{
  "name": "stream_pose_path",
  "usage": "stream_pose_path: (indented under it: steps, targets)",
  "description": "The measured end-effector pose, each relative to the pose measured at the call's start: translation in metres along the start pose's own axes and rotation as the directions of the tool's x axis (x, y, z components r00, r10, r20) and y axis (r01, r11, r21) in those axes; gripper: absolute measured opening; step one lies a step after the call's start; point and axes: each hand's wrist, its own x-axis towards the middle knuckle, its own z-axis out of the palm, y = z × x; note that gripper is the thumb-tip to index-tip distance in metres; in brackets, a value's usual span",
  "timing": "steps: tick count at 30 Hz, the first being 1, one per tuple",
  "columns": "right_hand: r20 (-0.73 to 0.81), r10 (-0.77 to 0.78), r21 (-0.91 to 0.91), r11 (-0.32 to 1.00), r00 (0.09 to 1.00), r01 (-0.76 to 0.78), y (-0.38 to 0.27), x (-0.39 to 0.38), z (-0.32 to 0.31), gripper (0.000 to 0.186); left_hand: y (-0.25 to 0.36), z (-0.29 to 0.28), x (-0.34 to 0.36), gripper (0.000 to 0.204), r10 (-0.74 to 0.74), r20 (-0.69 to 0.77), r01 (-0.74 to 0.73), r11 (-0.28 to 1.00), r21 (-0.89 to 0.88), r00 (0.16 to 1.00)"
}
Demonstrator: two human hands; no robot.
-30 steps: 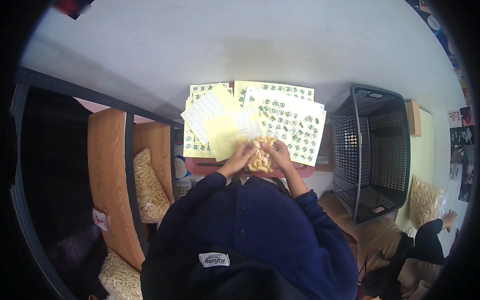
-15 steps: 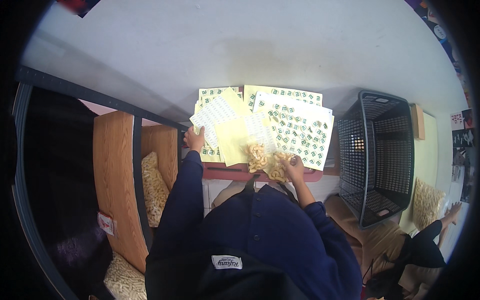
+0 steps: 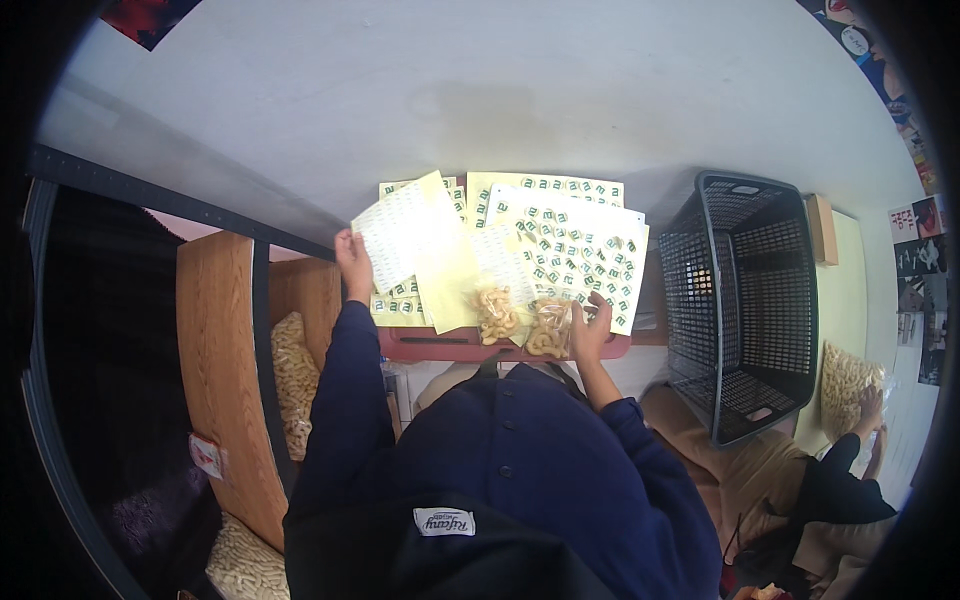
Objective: The person peels stickers from sheets, applies them to small bags of snack food, and then organizes the items by moving a crate and stool to tidy the workspace.
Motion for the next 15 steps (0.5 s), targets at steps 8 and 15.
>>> stream_pose_path:
  steps: [8,15]
  targets:
    - [0.456,-0.062,0.386,0.912,0.888,-0.135,-0.068,0.006,0.01,0.028,0.092,-0.015,-0.04,0.015,-0.221,-0.174,0.086,0.818,-0.569,0.96]
    - [0.699,-0.196,0.541,0.774,0.688,-0.329,-0.146,-0.006,0.01,0.051,0.11,0.061,-0.143,0.026,-0.526,0.245,0.505,0.436,-0.745,0.815]
